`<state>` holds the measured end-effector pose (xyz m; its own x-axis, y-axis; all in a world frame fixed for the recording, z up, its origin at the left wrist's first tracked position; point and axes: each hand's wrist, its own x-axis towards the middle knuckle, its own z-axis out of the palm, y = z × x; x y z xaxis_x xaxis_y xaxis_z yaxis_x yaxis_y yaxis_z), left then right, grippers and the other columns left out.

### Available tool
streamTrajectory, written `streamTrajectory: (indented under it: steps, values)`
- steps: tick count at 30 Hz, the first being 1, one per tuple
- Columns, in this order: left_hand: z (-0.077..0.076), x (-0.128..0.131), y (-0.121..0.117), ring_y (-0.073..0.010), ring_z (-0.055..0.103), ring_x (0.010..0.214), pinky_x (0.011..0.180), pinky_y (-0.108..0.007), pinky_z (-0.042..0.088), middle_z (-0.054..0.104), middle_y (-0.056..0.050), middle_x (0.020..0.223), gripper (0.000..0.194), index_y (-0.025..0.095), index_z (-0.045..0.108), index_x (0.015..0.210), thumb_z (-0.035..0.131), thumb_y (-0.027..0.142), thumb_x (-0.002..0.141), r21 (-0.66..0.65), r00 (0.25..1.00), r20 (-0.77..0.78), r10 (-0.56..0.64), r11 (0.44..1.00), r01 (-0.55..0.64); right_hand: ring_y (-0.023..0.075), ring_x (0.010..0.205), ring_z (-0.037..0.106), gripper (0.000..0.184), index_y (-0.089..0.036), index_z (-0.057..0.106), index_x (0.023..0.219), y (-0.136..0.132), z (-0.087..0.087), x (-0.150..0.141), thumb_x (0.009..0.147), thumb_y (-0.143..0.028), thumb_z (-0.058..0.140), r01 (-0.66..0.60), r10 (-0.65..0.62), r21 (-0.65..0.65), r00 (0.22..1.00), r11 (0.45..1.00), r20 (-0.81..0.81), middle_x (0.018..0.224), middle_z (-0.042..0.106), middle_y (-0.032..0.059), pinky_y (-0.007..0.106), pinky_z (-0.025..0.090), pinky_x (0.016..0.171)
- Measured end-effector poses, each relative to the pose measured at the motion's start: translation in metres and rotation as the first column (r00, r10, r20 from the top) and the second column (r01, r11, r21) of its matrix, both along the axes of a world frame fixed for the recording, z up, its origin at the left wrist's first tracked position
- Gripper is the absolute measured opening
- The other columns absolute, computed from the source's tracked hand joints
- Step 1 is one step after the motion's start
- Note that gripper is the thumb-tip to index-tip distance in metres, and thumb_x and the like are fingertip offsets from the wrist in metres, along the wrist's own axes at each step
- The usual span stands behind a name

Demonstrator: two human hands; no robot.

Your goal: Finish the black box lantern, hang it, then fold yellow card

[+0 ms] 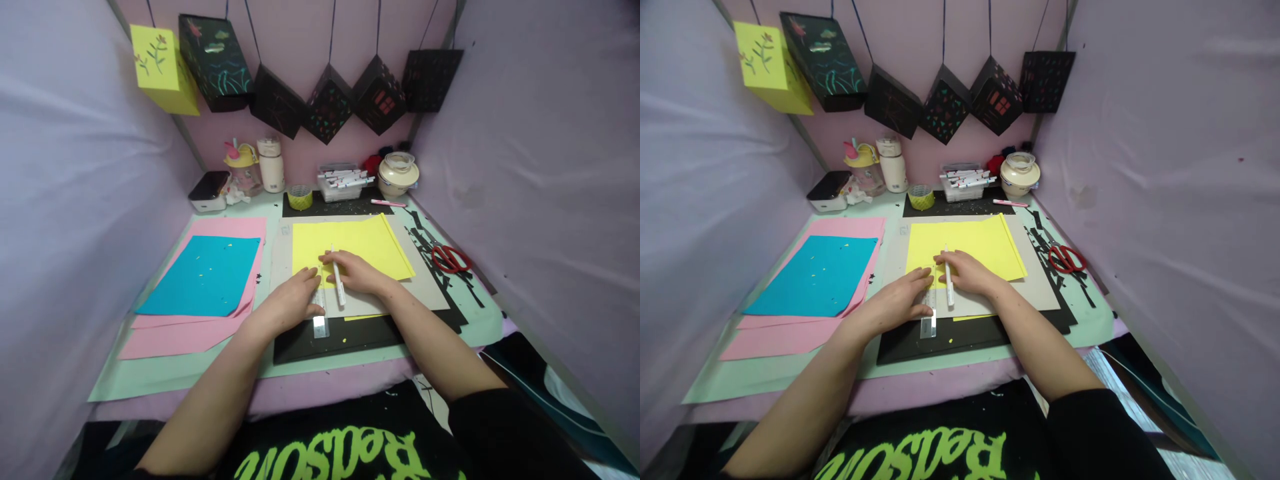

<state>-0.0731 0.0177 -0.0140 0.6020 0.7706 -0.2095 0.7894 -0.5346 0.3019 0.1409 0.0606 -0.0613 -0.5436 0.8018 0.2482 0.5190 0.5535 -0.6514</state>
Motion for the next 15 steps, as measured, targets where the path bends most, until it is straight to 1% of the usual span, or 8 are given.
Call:
streamTrajectory:
  steps: [4, 7, 15]
  values:
    - [-0.0024, -0.0007, 0.0002, -0.0303, 0.029, 0.142, 0.112, -0.040, 0.032, 0.033, -0.016, 0.153, 0.063, 0.015, 0.045, 0.137, 0.063, 0.044, 0.084, 0.010, 1.000, 0.021, -0.002, 1.000, 0.002, 0.0254, 0.127, 0.051, 0.042, -0.025, 0.059, 0.124, 0.0001, 0.0001, -0.0002, 0.083, -0.023, 0.066, 0.004, -0.004, -0.001, 1.000, 1.000, -0.007, 0.127, 0.063, 0.0089, 0.048, 0.042, 0.104]
    - [-0.0023, -0.0007, -0.0004, -0.0302, 0.029, 0.142, 0.112, -0.040, 0.032, 0.033, -0.016, 0.153, 0.062, 0.015, 0.046, 0.137, 0.062, 0.044, 0.084, 0.010, 1.000, 0.029, -0.001, 1.000, 0.000, 0.0256, 0.127, 0.051, 0.042, -0.025, 0.059, 0.124, 0.0002, 0.0000, -0.0002, 0.083, -0.023, 0.066, 0.005, -0.005, -0.003, 1.000, 1.000, -0.005, 0.127, 0.063, 0.0089, 0.048, 0.042, 0.104]
    - [0.0016, 0.0018, -0.0018, -0.0307, 0.028, 0.143, 0.113, -0.039, 0.030, 0.032, -0.018, 0.154, 0.064, 0.011, 0.046, 0.137, 0.065, 0.040, 0.082, -0.010, 1.000, 0.008, 0.010, 1.000, -0.010, 0.0254, 0.128, 0.050, 0.041, -0.024, 0.058, 0.125, 0.0008, -0.0027, 0.0002, 0.085, -0.024, 0.065, -0.002, 0.002, 0.012, 1.000, 1.000, 0.012, 0.128, 0.062, 0.0084, 0.046, 0.042, 0.104]
